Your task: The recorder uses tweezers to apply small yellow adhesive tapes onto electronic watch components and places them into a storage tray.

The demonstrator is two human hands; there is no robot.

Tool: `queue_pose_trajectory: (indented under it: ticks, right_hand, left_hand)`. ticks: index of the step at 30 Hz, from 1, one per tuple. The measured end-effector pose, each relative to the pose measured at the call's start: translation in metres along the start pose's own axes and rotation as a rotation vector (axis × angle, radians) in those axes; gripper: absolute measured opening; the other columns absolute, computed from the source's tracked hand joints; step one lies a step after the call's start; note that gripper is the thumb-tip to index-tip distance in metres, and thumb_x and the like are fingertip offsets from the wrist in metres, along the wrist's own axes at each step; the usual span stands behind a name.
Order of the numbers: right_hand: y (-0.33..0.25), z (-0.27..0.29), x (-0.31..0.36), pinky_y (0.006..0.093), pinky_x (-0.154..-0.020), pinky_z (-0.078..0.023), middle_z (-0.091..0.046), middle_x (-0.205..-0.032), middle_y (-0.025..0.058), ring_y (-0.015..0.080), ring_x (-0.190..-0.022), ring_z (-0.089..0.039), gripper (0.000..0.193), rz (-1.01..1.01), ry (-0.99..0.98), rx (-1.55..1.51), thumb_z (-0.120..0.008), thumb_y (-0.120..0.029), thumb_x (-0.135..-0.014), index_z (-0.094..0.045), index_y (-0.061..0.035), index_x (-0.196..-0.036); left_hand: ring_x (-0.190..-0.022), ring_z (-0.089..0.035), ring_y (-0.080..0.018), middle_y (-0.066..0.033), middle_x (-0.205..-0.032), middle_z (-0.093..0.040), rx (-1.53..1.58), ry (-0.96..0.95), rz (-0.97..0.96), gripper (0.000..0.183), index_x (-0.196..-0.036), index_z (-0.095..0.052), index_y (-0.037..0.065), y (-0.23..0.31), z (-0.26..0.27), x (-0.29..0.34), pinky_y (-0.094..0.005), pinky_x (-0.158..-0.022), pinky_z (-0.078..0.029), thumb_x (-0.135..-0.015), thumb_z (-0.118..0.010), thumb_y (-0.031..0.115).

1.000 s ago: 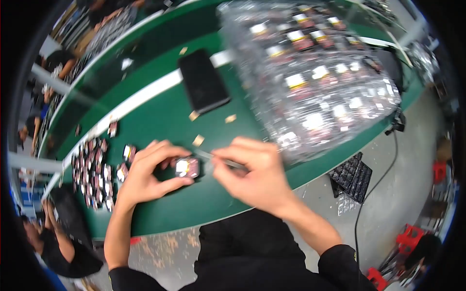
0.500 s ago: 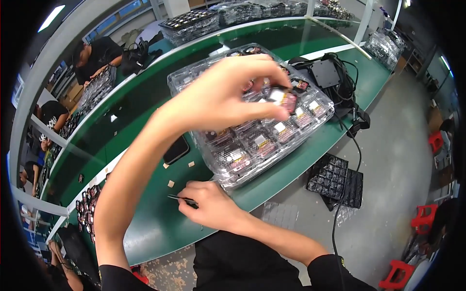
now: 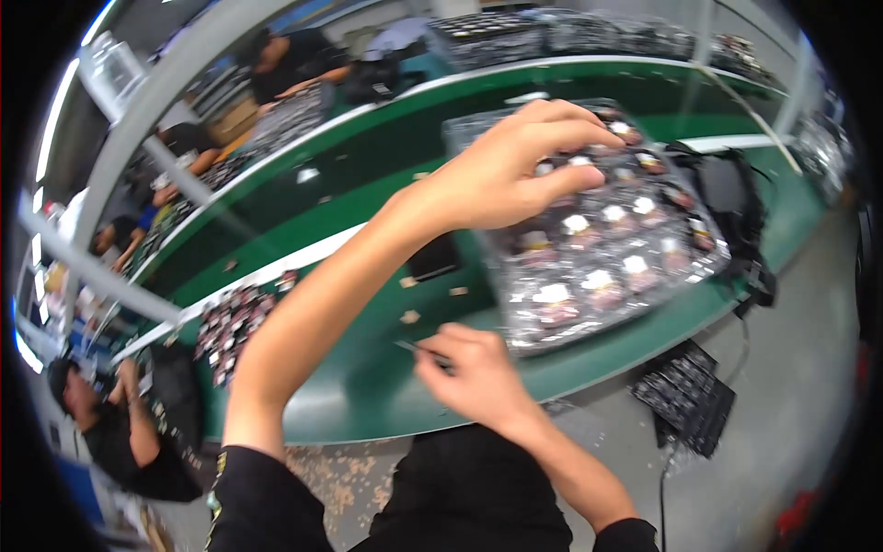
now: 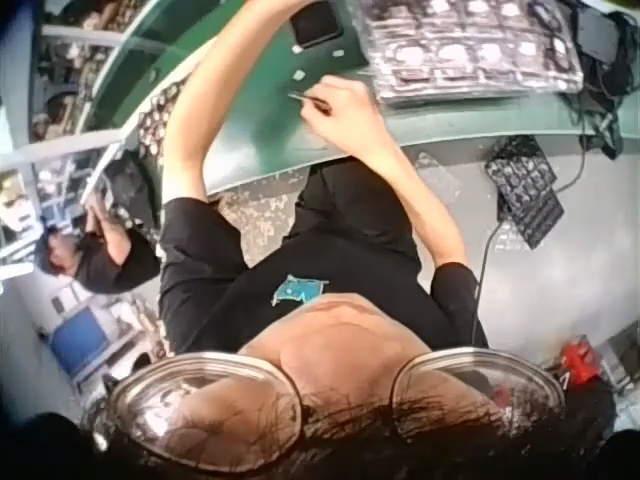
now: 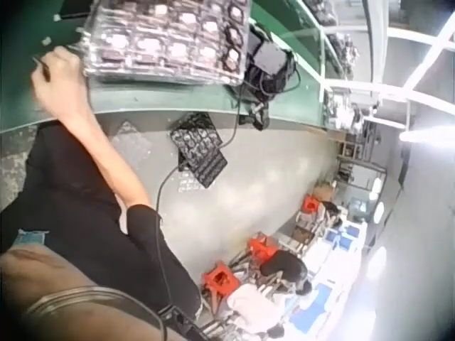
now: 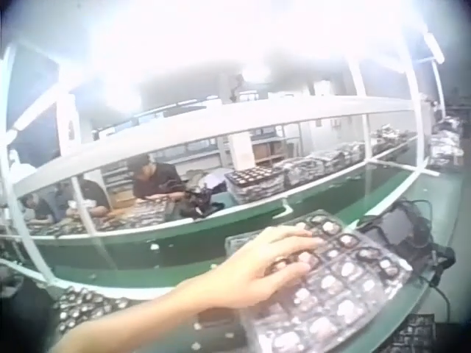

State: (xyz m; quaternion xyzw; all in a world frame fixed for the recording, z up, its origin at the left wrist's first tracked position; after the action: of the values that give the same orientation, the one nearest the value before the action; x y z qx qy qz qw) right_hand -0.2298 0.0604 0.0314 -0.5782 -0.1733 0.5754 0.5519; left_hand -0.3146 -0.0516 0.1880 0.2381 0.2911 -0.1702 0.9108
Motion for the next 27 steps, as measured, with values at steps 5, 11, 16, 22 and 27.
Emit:
queue_pose_trajectory:
  ticks: [5,11,16,22,27]
  right_hand:
    - [0.006,-0.002,0.004,0.0410,-0.059,-0.054,-0.071,-0.082,0.0127,0.0305,-0.062,-0.069,0.011,-0.033,0.000,0.013,-0.080,-0.007,-0.090,-0.081,0.0003,-0.098]
    - [-0.003,-0.003,0.000,0.0350,-0.055,-0.051,-0.071,-0.080,0.0109,0.0219,-0.059,-0.067,0.013,-0.068,-0.034,0.027,-0.080,-0.004,-0.090,-0.082,0.0027,-0.101]
    - [-0.006,-0.007,-0.002,0.0340,-0.051,-0.047,-0.070,-0.079,0.0085,0.0184,-0.053,-0.062,0.013,-0.060,-0.034,0.077,-0.080,-0.004,-0.091,-0.081,0.0032,-0.101]
    - [-0.005,-0.004,-0.005,0.0296,-0.048,-0.043,-0.066,-0.074,0.0084,0.0116,-0.056,-0.061,0.010,-0.077,0.022,0.155,-0.079,0.002,-0.091,-0.081,0.0055,-0.101]
    - [-0.002,-0.003,-0.009,0.0263,-0.048,-0.036,-0.059,-0.071,0.0025,0.0054,-0.054,-0.052,0.008,-0.166,0.046,0.168,-0.079,0.003,-0.093,-0.080,0.0047,-0.101]
  left_hand:
    - [-0.123,-0.070,-0.0295,-0.0145,-0.129,-0.074,-0.373,0.132,0.459,0.027,-0.128,-0.076,0.001,-0.038,0.105,0.163,-0.0403,-0.109,-0.053,-0.104,-0.073,0.014]
    - [-0.116,-0.073,-0.0368,-0.0147,-0.119,-0.075,-0.908,-0.213,1.116,0.051,-0.118,-0.079,0.006,-0.006,0.167,0.325,-0.0477,-0.100,-0.058,-0.093,-0.084,0.050]
    - [-0.108,-0.074,-0.0373,-0.0194,-0.112,-0.075,-0.633,-0.167,1.158,0.046,-0.121,-0.078,0.001,-0.017,0.169,0.368,-0.0479,-0.094,-0.058,-0.091,-0.087,0.035]
    - [-0.114,-0.073,-0.0299,-0.0156,-0.128,-0.076,-0.168,-0.071,0.796,0.057,-0.143,-0.068,0.001,0.002,0.102,0.317,-0.0428,-0.106,-0.057,-0.090,-0.086,0.008]
    - [-0.125,-0.066,-0.0356,-0.0158,-0.134,-0.072,0.034,-0.119,0.650,0.064,-0.148,-0.066,0.003,0.048,0.042,0.291,-0.0458,-0.107,-0.055,-0.088,-0.086,0.007]
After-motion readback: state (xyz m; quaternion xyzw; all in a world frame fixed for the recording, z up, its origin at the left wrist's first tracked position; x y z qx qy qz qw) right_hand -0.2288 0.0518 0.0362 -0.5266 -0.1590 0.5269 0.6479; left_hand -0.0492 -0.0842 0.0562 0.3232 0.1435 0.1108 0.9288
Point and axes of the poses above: each hand's wrist, its own x-axis away from the middle knuckle, its own z-axis out of the back of the hand, y = z × x, the point moved 6 cm from there along -x, towards the middle knuckle
